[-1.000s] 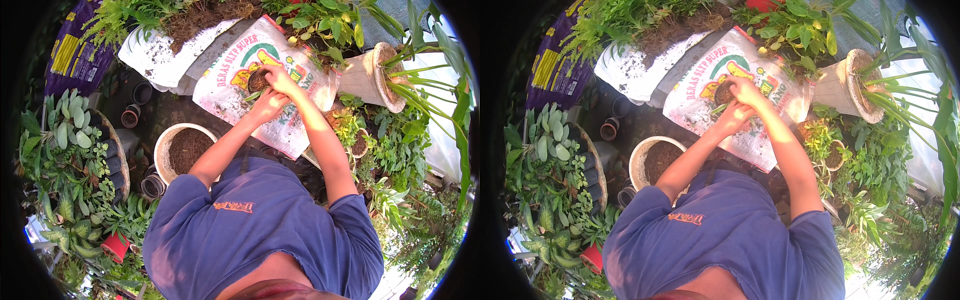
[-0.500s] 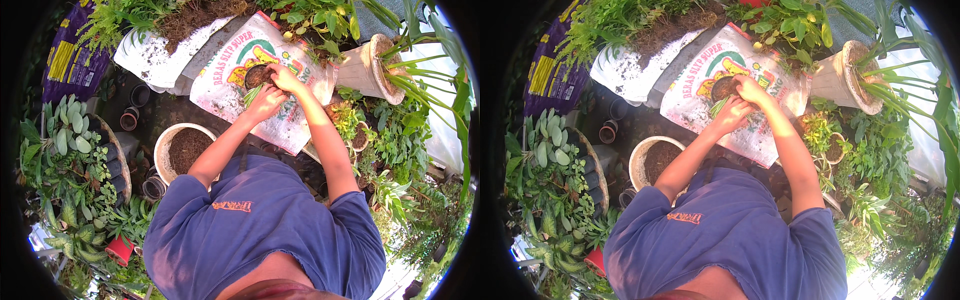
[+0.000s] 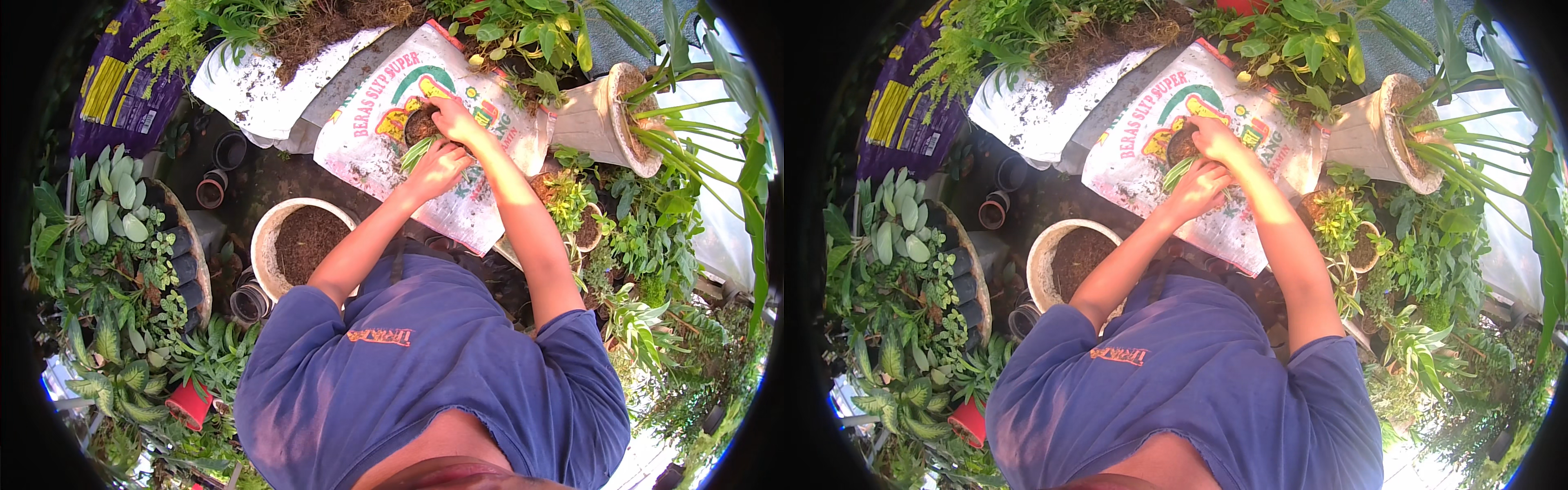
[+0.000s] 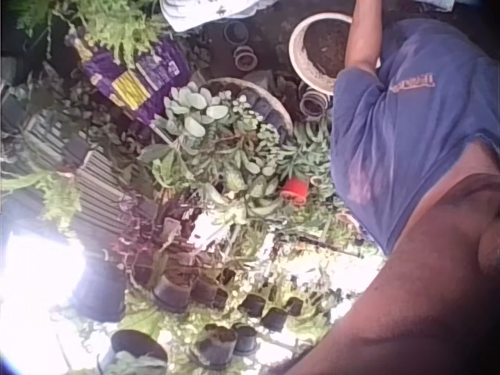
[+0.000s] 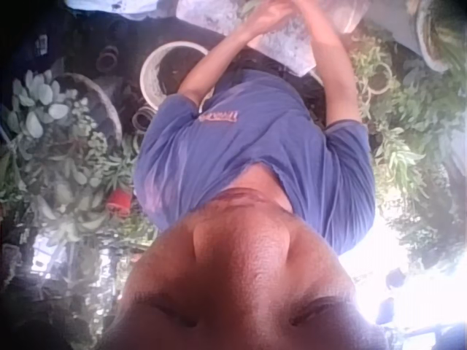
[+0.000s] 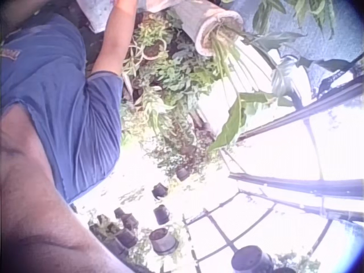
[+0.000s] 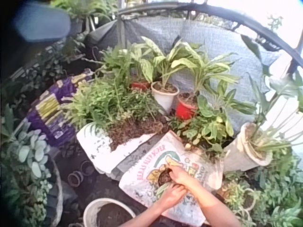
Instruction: The person repots a small plant by hand, scooping soil from a white bucket into a black plastic pot and pressing it around the plant's roots. The person then places the potted plant on a shelf among other greenery.
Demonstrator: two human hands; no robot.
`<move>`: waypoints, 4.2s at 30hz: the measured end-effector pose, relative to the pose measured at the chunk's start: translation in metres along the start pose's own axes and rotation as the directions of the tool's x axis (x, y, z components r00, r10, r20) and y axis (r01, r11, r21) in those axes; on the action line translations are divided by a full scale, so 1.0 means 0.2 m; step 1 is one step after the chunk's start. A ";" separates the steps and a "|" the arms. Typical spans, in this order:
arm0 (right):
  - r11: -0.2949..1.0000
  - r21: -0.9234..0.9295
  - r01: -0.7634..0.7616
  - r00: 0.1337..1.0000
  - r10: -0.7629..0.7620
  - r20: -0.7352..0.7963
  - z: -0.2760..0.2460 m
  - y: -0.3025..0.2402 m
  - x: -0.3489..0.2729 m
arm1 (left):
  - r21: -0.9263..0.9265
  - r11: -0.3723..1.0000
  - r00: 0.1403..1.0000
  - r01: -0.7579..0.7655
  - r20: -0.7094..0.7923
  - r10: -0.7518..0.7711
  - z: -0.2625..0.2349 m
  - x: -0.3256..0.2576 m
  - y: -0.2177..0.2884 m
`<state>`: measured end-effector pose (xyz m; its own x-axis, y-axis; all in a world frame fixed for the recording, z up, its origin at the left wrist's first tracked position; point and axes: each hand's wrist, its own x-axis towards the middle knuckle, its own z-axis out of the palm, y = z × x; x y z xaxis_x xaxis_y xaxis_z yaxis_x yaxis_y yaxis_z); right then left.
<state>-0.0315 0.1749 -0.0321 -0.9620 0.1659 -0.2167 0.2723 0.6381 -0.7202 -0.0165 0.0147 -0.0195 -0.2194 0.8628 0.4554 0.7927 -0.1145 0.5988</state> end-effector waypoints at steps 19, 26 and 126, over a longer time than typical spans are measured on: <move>0.996 -0.067 0.058 0.995 -0.063 -0.080 -0.07 0.09 -0.10 | 0.044 0.999 1.000 0.002 0.009 -0.003 -0.03 -0.02 0.07; 0.983 -0.052 0.177 0.983 -0.179 -0.033 -0.06 0.07 -0.06 | 0.068 0.997 0.999 -0.043 -0.018 0.044 -0.04 -0.04 0.20; 0.621 0.214 -0.754 0.524 0.372 0.766 2.30 -0.53 -0.68 | -0.812 0.141 -0.626 0.567 -0.535 -0.568 0.05 -2.72 0.40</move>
<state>0.0795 -0.2620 -0.2293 -0.3884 -0.2515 -0.8865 0.8985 0.1100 -0.4249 0.1716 -0.4586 -0.2253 -0.6169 -0.7384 -0.2723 -0.4748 0.0732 0.8771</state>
